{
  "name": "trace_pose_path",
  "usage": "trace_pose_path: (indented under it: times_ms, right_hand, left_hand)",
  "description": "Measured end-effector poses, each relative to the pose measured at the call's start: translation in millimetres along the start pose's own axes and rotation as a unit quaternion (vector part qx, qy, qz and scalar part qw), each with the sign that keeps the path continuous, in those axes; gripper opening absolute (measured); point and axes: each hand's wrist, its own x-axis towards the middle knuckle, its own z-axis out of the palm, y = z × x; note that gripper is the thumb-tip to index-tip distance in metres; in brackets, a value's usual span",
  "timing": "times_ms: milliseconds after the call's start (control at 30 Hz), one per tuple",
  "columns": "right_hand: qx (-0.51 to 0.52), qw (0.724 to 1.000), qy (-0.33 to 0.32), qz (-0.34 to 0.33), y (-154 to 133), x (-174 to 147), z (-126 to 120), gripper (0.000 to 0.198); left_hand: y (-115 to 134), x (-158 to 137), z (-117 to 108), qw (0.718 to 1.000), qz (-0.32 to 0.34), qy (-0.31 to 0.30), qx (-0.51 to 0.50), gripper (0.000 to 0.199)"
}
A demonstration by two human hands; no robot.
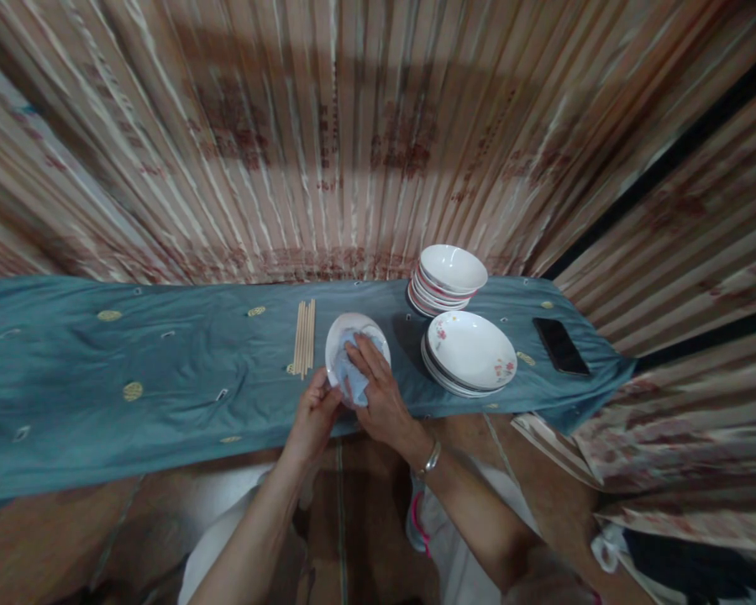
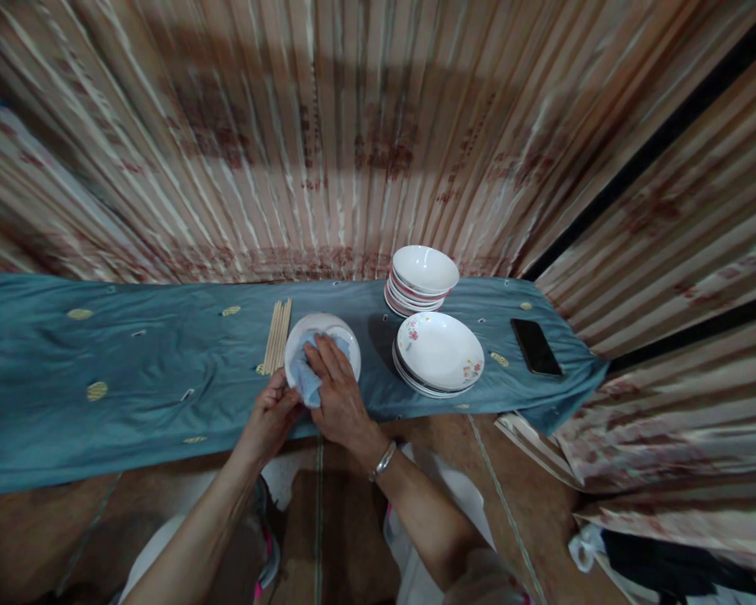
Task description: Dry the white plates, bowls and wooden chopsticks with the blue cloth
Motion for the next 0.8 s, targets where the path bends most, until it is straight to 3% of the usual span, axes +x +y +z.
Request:
trace_pose_path:
  times_ms: [367, 433, 633, 800]
  right_hand:
    - [0.074, 0.983, 0.104, 0.129, 16, 27, 4, 0.045]
    - [0.062, 0.987, 0.089, 0.116, 12, 25, 4, 0.046]
    - [-0.025, 1.000, -0.010, -0.009, -5, 19, -6, 0.054]
    - [-0.041, 0.999, 0.008, 0.011, 2, 32, -14, 0.051]
  left_hand:
    - [-2, -3, 4, 0.999, -0.003, -0.021, 0.029, 0.035]
    - [-3, -3, 3, 0.999, 0.002, -0.030, 0.027, 0.034]
    - [-2, -6, 3, 0.998, 0.031, -0.041, 0.048, 0.034]
    - [-2, -9, 8, 0.994, 0.029, -0.073, 0.070, 0.025]
